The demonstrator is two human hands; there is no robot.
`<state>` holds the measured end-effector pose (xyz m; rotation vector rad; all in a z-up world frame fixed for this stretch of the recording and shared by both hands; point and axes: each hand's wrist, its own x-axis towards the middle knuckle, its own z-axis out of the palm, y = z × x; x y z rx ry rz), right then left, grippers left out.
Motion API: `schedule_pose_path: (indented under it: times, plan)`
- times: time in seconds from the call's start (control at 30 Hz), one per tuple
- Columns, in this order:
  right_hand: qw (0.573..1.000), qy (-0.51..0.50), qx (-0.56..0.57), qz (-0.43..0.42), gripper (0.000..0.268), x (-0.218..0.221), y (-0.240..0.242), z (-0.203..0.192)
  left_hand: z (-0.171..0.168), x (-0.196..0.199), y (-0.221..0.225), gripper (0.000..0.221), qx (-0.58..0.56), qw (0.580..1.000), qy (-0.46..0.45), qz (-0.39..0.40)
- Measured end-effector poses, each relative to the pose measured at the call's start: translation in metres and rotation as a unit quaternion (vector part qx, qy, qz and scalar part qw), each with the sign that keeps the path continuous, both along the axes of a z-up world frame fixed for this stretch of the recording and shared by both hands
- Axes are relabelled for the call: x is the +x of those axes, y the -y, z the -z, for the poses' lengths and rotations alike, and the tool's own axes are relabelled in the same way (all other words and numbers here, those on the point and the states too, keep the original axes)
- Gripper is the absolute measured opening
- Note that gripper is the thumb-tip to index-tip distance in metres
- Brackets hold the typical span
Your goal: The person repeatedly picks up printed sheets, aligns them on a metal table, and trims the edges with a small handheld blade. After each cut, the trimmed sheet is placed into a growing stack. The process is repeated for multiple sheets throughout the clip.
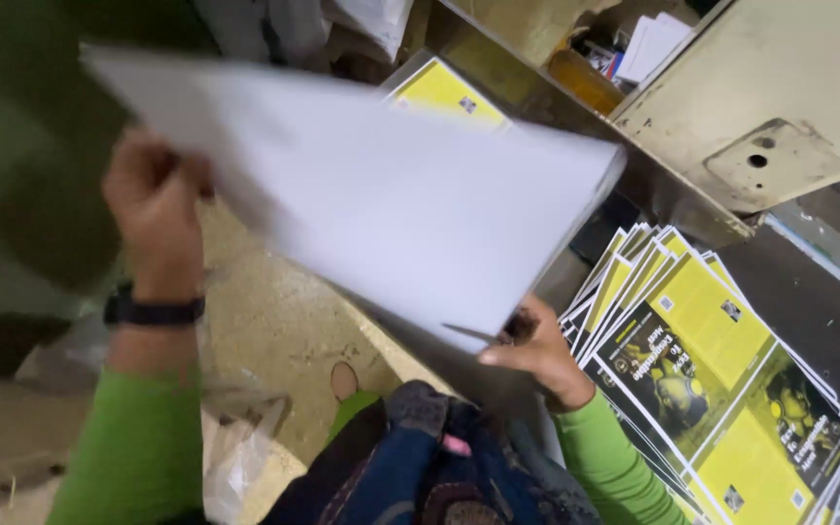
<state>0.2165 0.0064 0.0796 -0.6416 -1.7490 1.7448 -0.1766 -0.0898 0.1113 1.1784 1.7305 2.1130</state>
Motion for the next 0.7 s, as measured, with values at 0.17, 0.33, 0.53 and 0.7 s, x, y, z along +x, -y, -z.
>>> schedule_pose_path:
  times: [0.17,0.33,0.53,0.7]
  plan:
    - [0.983,-0.154,-0.099,0.017,0.055,0.019,-0.02,-0.023,-0.075,0.005,-0.055,0.032,0.089,0.987,-0.11,0.082]
    - [0.975,-0.071,-0.13,0.168,0.034,0.017,-0.035,-0.011,-0.09,0.013,-0.108,0.024,0.172,0.954,-0.017,0.246]
    - [0.977,0.046,-0.092,0.188,0.065,-0.012,-0.051,0.059,-0.068,0.02,-0.14,0.018,0.146,0.954,0.082,0.249]
    - [0.964,0.04,-0.225,0.139,0.074,-0.038,-0.025,0.071,-0.027,0.018,-0.144,0.014,0.11,0.95,0.184,0.229]
